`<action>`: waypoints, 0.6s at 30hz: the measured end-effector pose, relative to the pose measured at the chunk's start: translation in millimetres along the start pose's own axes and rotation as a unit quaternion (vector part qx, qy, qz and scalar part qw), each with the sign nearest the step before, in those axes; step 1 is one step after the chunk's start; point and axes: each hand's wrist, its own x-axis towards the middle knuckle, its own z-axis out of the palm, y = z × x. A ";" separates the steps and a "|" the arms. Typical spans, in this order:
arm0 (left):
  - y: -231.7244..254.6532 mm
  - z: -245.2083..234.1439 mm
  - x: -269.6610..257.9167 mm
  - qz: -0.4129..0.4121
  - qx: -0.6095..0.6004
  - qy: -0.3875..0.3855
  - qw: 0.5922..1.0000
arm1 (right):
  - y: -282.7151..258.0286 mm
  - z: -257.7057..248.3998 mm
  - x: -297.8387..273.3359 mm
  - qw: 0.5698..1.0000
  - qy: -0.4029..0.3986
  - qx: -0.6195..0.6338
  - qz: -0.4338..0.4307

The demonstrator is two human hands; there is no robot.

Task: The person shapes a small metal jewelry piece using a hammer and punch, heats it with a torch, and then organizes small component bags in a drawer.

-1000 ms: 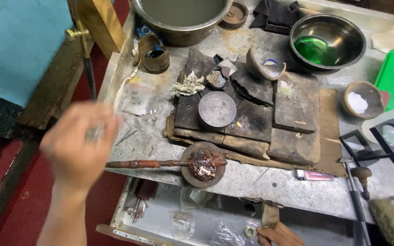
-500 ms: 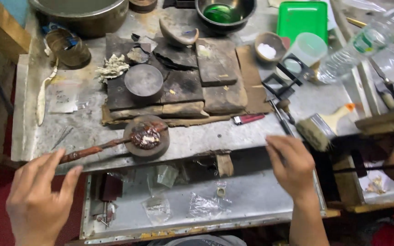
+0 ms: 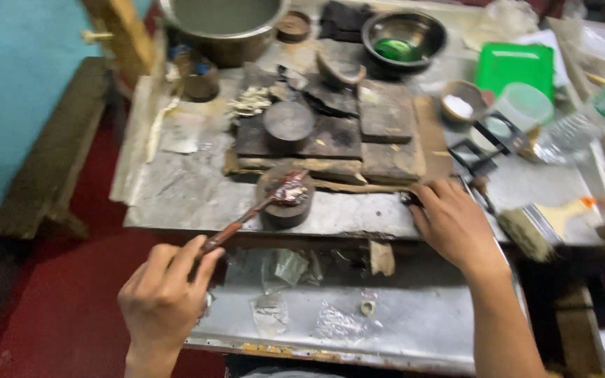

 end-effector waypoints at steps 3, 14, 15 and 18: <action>-19.2 -10.3 21.5 -0.067 -0.181 -0.050 0.980 | 3.0 10.5 -1.1 0.999 0.021 -0.049 -0.005; -112.9 56.3 211.6 -0.327 -0.315 -0.112 0.884 | -15.6 13.1 -13.3 0.934 0.049 0.285 0.210; -117.0 61.4 219.9 -0.311 -0.319 -0.106 0.889 | -18.1 13.5 -17.7 0.934 0.090 0.294 0.182; -137.9 73.6 227.6 -0.252 -0.391 -0.047 0.884 | -33.7 4.3 -17.6 0.915 0.152 0.346 0.139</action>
